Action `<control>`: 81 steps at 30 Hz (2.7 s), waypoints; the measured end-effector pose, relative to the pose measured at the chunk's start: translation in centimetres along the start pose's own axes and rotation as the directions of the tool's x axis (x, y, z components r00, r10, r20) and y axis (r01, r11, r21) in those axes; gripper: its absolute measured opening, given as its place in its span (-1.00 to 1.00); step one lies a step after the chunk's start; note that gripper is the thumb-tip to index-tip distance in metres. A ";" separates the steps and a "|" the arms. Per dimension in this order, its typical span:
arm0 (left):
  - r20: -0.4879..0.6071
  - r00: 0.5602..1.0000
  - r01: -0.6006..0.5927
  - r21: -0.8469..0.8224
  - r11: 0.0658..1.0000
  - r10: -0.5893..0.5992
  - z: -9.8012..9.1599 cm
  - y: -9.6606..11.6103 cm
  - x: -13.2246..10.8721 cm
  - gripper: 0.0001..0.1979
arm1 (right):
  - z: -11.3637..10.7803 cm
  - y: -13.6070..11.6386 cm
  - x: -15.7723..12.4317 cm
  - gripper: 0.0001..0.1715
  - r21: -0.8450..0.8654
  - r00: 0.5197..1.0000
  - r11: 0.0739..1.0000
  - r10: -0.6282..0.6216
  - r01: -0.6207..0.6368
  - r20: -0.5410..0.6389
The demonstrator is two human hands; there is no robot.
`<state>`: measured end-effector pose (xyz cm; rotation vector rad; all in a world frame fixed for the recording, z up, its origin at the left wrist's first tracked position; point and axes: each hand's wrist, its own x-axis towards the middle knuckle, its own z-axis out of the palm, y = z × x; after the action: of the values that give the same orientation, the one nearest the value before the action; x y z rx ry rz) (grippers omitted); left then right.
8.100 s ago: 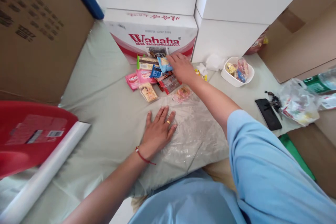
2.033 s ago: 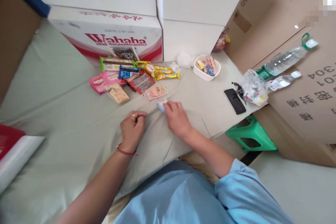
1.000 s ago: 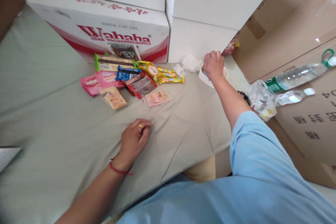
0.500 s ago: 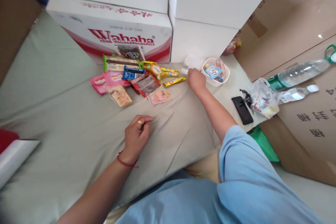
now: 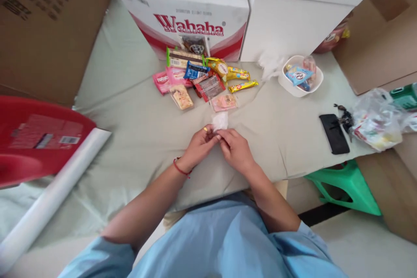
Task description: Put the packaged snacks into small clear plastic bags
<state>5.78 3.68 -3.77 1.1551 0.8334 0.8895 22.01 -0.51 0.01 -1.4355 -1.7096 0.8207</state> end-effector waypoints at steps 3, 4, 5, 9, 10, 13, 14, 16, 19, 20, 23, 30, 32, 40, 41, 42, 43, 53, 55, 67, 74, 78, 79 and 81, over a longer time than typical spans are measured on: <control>0.000 1.000 0.027 0.016 1.000 -0.027 -0.1 0.1 0.2 -0.71 | -0.9 -0.1 0.5 -0.75 0.019 0.997 0.999 0.034 -0.033 -0.074; 0.017 0.999 0.032 0.034 0.999 -0.033 -0.1 0.2 0.2 -0.72 | -1.2 -0.2 0.7 -0.76 0.011 0.991 0.999 0.046 -0.045 -0.129; 0.035 0.999 0.030 0.061 0.998 -0.032 -0.1 0.3 0.1 -0.73 | -1.4 -0.3 0.8 -0.76 0.003 0.984 0.999 0.046 -0.046 -0.171; 0.056 0.998 0.005 0.122 0.992 -0.012 0.1 0.7 -0.1 -0.67 | -1.3 -0.3 1.1 -0.83 0.025 0.987 0.999 0.023 -0.020 -0.158; 0.030 0.999 0.010 0.117 0.993 -0.014 0.1 0.8 -0.1 -0.65 | -1.2 -0.1 1.3 -0.88 0.063 0.982 0.997 0.054 -0.044 -0.179; -0.087 0.996 0.033 0.069 0.997 -0.027 0.1 0.7 0.0 -0.65 | -1.7 0.9 1.5 -0.76 0.365 0.908 0.916 0.286 -0.166 -0.306; -0.117 0.993 0.033 0.055 0.998 -0.026 0.0 0.6 0.0 -0.66 | -2.1 1.3 1.5 -0.71 0.497 0.876 0.848 0.373 -0.187 -0.306; -0.142 0.990 0.022 0.031 0.999 -0.017 -0.1 0.4 0.1 -0.69 | -3.0 1.9 1.4 -0.62 0.691 0.841 0.695 0.482 -0.196 -0.246; -0.109 0.994 -0.001 -0.064 0.998 -0.006 -0.2 0.4 0.2 -0.69 | -4.0 2.1 1.1 -0.58 0.772 0.849 0.607 0.496 -0.190 -0.181; -0.092 0.996 0.004 -0.131 0.991 -0.016 -0.2 0.5 0.2 -0.66 | -4.2 2.1 1.1 -0.59 0.767 0.858 0.613 0.484 -0.190 -0.174; -0.032 0.994 0.091 -0.320 0.943 -0.107 -0.4 0.9 0.4 -0.47 | -4.4 1.6 0.9 -0.60 0.723 0.885 0.660 0.440 -0.203 -0.153; 0.104 0.992 0.077 -0.068 0.995 -0.069 -0.5 1.5 0.2 -0.46 | -3.6 0.7 1.4 -0.67 0.567 0.937 0.791 0.336 -0.228 -0.091; 0.123 0.990 0.077 -0.059 0.995 -0.069 -0.3 1.6 0.0 -0.51 | -3.3 0.8 1.7 -0.70 0.543 0.945 0.806 0.321 -0.235 -0.067; -0.082 0.994 0.072 -0.087 0.994 -0.079 0.0 0.6 0.1 -0.57 | -2.0 0.8 1.4 -0.64 0.406 0.846 0.889 0.376 -0.213 -0.378; -0.114 0.991 0.058 -0.080 0.995 -0.067 0.0 0.4 0.2 -0.57 | -1.6 0.5 1.2 -0.62 0.353 0.869 0.911 0.343 -0.214 -0.357; -0.135 0.989 0.045 -0.071 0.996 -0.054 0.1 0.3 0.3 -0.57 | -1.2 0.2 0.9 -0.61 0.307 0.905 0.929 0.301 -0.207 -0.301; -0.152 0.988 0.031 -0.064 0.997 -0.041 0.1 0.2 0.4 -0.57 | -0.7 -0.1 0.6 -0.62 0.268 0.940 0.944 0.255 -0.191 -0.229; -0.130 0.991 0.024 0.009 1.000 -0.023 -0.2 1.1 0.3 -0.62 | 0.3 1.3 0.3 -0.84 0.304 0.967 0.926 0.250 -0.223 -0.054; -0.126 0.992 0.029 0.021 0.999 -0.026 -0.1 1.1 0.3 -0.64 | -0.3 1.4 0.2 -0.78 0.366 0.955 0.894 0.292 -0.257 -0.043; -0.095 0.995 -0.029 0.095 0.995 0.038 0.0 1.0 0.1 -0.63 | -0.7 1.2 1.1 -0.47 0.336 0.919 0.877 0.387 -0.343 -0.075; -0.081 0.994 -0.070 0.101 0.992 0.078 0.3 0.7 -0.2 -0.68 | -0.7 1.3 1.7 -0.54 0.355 0.918 0.863 0.394 -0.358 -0.032; -0.104 0.992 -0.067 0.055 0.996 0.072 0.2 0.6 -0.1 -0.73 | -0.9 1.8 1.4 -0.61 0.398 0.917 0.848 0.397 -0.349 -0.041; -0.121 0.990 -0.069 0.039 0.997 0.073 0.2 0.6 0.0 -0.74 | -1.0 1.9 1.3 -0.60 0.430 0.911 0.835 0.407 -0.343 -0.064; -0.156 0.985 -0.072 0.005 0.997 0.072 0.0 0.7 0.1 -0.75 | -1.4 2.1 1.1 -0.58 0.496 0.902 0.805 0.422 -0.327 -0.090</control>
<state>5.72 3.88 -3.10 1.1316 0.9227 1.0504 24.18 0.93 -0.92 -1.4645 -0.9853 1.1728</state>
